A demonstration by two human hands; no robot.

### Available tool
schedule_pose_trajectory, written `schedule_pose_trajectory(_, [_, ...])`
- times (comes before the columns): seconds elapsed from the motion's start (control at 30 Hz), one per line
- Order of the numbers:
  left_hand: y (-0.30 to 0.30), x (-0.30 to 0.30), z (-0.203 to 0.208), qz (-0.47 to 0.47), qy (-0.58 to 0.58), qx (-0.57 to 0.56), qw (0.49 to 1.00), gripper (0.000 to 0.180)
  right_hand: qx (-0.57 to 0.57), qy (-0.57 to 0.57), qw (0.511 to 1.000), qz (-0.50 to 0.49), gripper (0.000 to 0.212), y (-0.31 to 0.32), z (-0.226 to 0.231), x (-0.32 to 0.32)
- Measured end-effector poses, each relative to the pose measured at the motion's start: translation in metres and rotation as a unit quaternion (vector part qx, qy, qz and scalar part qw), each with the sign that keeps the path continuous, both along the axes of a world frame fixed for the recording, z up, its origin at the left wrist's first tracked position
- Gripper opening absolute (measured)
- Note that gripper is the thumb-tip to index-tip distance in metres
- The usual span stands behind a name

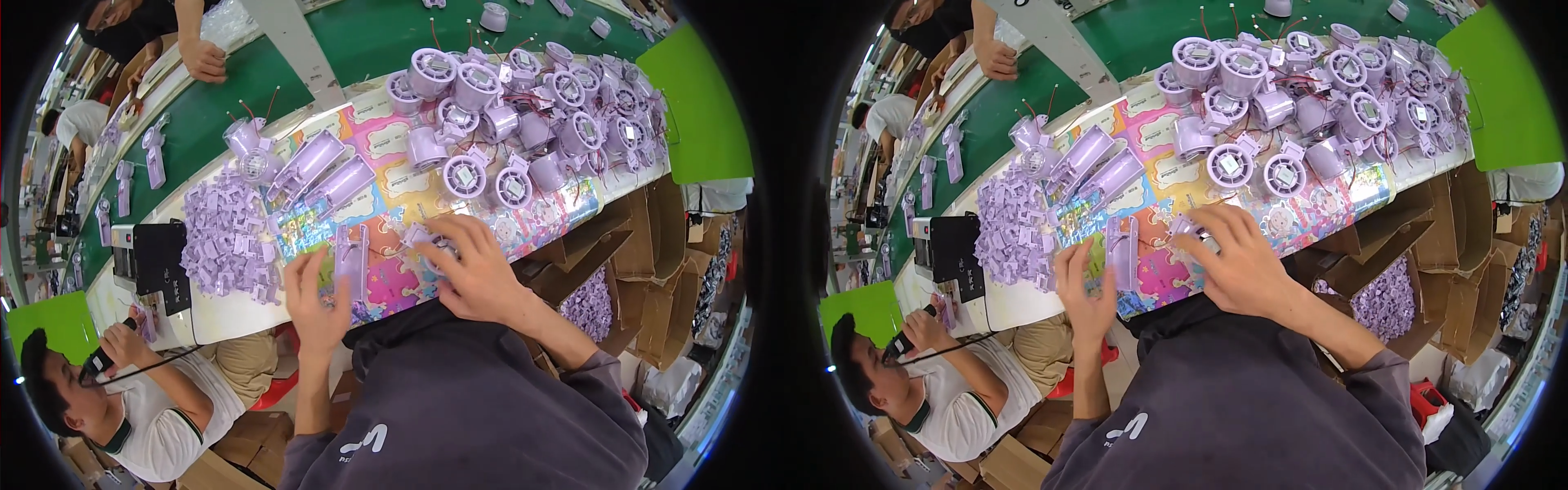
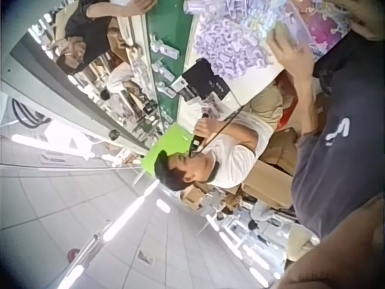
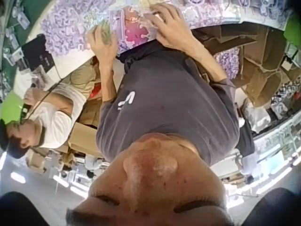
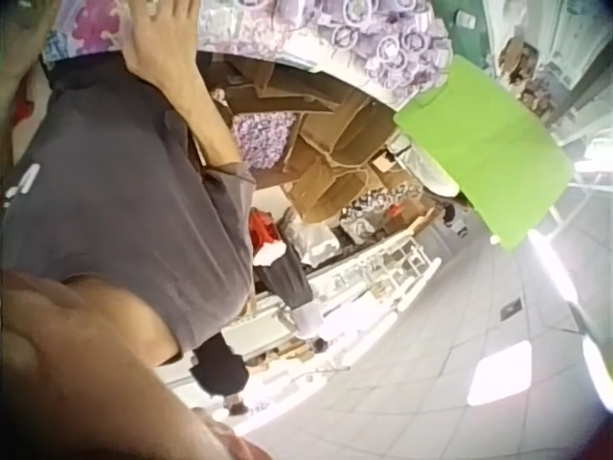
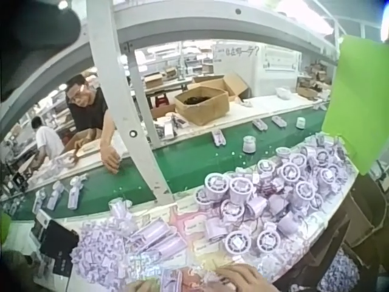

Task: The person assembles portable fans by fitting plastic connectors and fan head units into the fan handle casings by hand, then places the assembled fans onto the conveyor belt.

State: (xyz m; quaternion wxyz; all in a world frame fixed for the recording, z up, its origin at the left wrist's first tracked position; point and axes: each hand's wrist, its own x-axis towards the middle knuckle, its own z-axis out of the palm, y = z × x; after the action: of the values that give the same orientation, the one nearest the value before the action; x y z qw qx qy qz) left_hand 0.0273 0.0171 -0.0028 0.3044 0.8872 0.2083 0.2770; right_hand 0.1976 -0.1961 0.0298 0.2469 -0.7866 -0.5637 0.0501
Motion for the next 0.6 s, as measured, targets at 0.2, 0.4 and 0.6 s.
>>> schedule_pose_trajectory(0.2, [-0.012,0.023,-0.006,0.006,0.159,0.06,0.985,0.081,-0.076,0.071,0.992,-0.073,0.064,0.002,-0.005,0.009])
schedule_pose_trajectory(0.4, [0.009,0.027,0.021,-0.078,0.21,-0.072,0.972,0.066,-0.041,0.084,0.993,0.068,0.065,-0.001,0.009,0.026])
schedule_pose_trajectory(0.6, [0.01,0.041,0.032,-0.175,0.232,-0.071,0.954,0.064,0.011,0.002,0.998,0.061,0.061,0.019,0.017,0.028])
